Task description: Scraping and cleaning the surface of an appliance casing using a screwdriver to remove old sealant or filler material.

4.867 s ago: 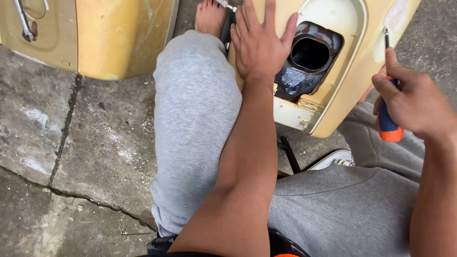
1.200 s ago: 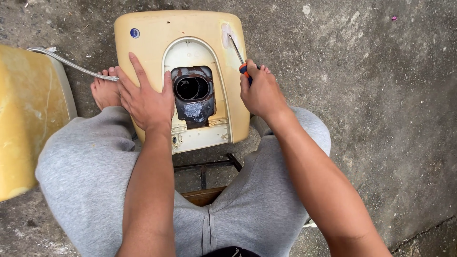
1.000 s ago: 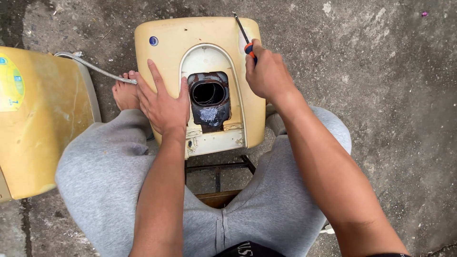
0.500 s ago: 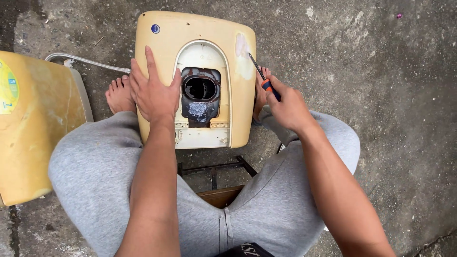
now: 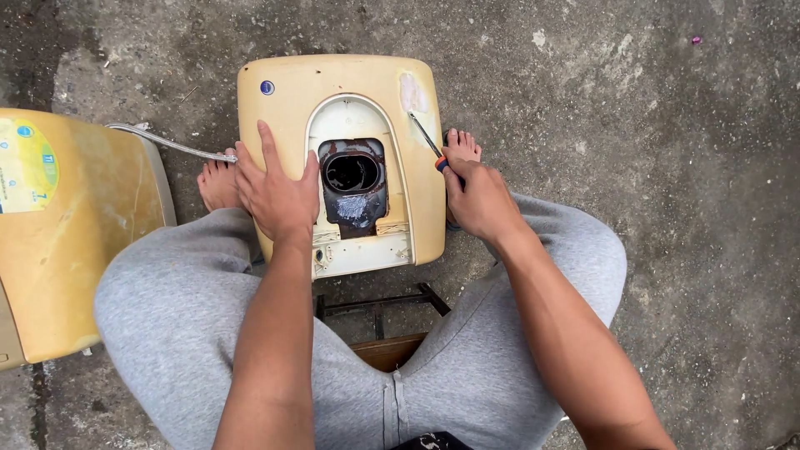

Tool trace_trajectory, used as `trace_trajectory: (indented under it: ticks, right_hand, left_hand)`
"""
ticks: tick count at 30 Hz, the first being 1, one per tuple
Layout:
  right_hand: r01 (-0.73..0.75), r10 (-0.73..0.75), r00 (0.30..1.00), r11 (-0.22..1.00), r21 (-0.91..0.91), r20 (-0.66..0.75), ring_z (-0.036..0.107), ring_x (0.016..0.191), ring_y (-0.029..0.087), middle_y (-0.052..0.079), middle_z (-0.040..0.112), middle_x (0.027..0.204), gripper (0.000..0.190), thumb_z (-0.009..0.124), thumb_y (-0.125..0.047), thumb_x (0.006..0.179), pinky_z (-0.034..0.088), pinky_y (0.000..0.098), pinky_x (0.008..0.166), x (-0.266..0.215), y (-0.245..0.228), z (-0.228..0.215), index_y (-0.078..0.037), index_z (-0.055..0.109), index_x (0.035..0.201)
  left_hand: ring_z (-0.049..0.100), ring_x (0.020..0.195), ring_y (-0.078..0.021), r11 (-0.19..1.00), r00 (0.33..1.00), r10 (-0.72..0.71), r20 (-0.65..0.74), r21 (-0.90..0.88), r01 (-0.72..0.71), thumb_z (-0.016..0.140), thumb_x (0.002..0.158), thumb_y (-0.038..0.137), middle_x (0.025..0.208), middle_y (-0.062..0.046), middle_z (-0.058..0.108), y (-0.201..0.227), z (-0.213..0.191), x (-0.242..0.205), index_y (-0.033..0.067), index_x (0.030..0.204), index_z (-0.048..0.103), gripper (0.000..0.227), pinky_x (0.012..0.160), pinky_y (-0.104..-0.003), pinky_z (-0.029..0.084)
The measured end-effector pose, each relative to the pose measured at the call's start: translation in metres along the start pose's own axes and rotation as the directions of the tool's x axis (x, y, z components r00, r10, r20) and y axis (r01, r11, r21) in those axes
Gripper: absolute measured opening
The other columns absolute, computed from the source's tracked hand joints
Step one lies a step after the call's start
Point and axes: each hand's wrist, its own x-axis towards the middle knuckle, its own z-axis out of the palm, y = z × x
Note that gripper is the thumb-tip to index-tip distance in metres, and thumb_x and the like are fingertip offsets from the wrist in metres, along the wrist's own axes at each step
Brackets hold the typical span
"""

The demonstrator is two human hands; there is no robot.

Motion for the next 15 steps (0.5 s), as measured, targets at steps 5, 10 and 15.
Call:
trace_trajectory:
  ticks: [5, 10, 15]
  right_hand:
    - [-0.096, 0.097, 0.995, 0.991, -0.091, 0.007, 0.072, 0.101, 0.038, 0.015, 0.077, 0.095, 0.034, 0.051, -0.033, 0.103, 0.058, 0.0516, 0.081, 0.021, 0.024, 0.013, -0.018, 0.077, 0.119]
    - [-0.073, 0.076, 0.996, 0.995, -0.071, 0.041, 0.065, 0.112, 0.049, 0.027, 0.073, 0.108, 0.036, 0.050, -0.024, 0.101, 0.055, 0.0597, 0.090, 0.032, 0.020, 0.005, -0.013, 0.072, 0.128]
    - [-0.083, 0.084, 0.996, 0.996, -0.032, 0.036, 0.066, 0.114, 0.046, 0.026, 0.073, 0.110, 0.040, 0.047, -0.025, 0.102, 0.054, 0.0593, 0.093, 0.018, 0.011, 0.005, -0.014, 0.068, 0.134]
  left_hand:
    - [0.042, 0.144, -0.0424, 1.000, 1.000, -0.008, 0.011, -0.006, 0.008, 0.062, 0.095, 0.067, 0.159, -0.017, 0.033, -0.001, 0.000, 0.004, 0.0396, 0.163, 0.029, 0.080, 0.114, -0.055, 0.040]
    - [0.040, 0.145, -0.0457, 1.000, 1.000, 0.015, 0.019, -0.013, -0.014, 0.063, 0.096, 0.066, 0.159, -0.017, 0.031, 0.002, 0.000, 0.006, 0.0376, 0.162, 0.030, 0.079, 0.116, -0.056, 0.039]
    - [0.036, 0.147, -0.0457, 1.000, 0.999, 0.024, 0.042, -0.016, -0.023, 0.063, 0.096, 0.066, 0.160, -0.017, 0.029, 0.000, 0.004, 0.004, 0.0376, 0.163, 0.028, 0.080, 0.116, -0.057, 0.038]
